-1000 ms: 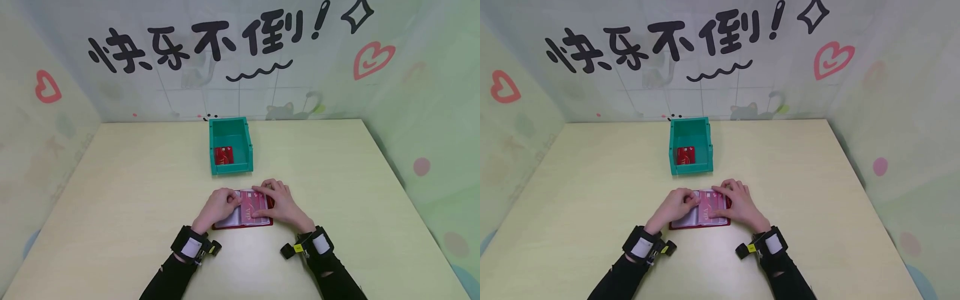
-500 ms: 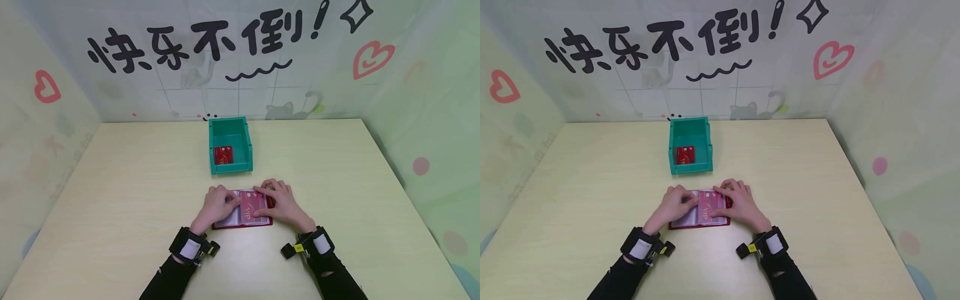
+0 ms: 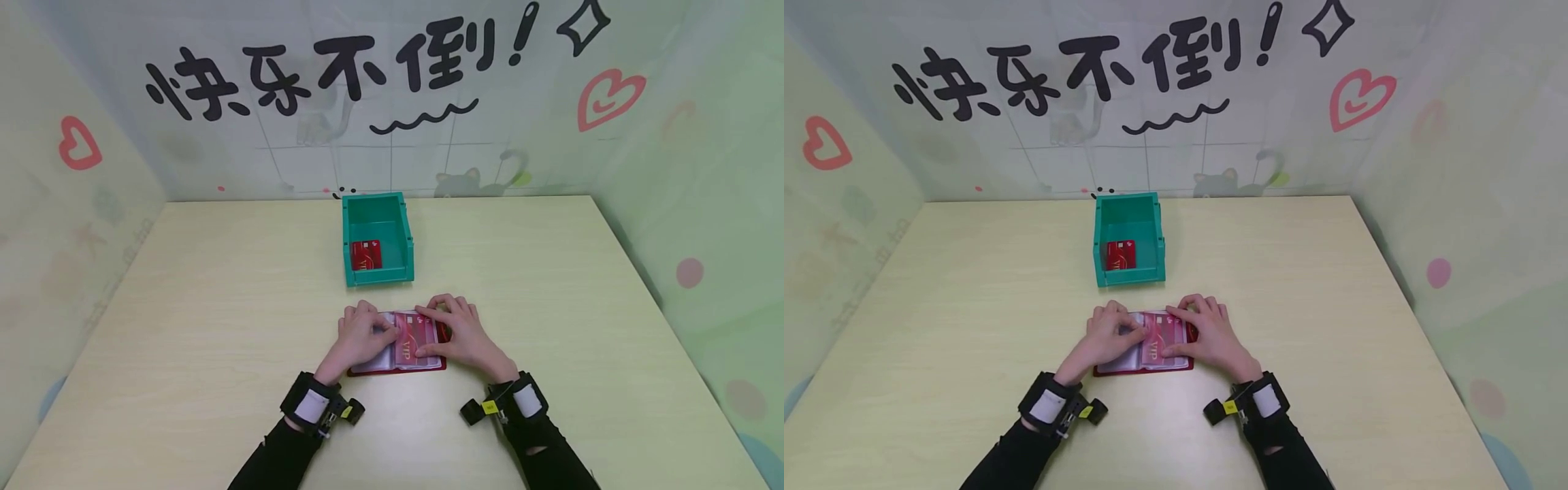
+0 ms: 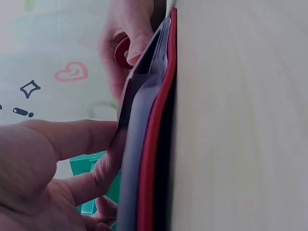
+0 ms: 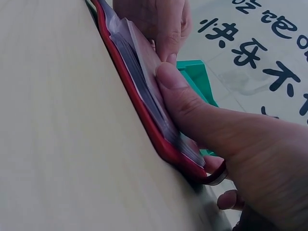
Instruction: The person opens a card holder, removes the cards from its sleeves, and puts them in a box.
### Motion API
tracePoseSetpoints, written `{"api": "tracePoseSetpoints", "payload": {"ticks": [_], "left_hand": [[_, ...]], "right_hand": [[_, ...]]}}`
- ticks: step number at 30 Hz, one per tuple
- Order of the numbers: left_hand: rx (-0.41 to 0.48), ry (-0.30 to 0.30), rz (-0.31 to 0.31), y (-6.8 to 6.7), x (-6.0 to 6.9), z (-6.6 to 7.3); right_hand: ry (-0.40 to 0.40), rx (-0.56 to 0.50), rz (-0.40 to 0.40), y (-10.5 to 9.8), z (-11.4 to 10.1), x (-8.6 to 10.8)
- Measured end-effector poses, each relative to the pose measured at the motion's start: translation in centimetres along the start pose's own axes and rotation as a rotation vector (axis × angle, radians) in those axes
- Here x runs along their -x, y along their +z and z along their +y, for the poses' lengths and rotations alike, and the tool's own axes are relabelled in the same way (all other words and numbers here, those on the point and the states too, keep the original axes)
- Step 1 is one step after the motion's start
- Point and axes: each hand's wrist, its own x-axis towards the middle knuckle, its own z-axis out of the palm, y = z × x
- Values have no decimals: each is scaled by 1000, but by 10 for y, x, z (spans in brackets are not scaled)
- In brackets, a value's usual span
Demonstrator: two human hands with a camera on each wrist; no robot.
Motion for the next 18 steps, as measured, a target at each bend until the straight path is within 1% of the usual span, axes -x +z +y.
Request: {"api": "tracePoseSetpoints", "payload": {"ticks": [5, 11, 14, 18], "left_hand": [[38, -14, 2, 1, -1, -1], [40, -9, -4, -2, -3, -6], [25, -28, -14, -7, -2, -7], [33, -50, -12, -19, 3, -8]], "right_hand": [[-7, 3, -16, -2, 2, 0], [-9, -1, -17, -4, 2, 1], [-7, -11, -18, -4, 1, 1], [0, -10, -22, -4, 1, 0]]}}
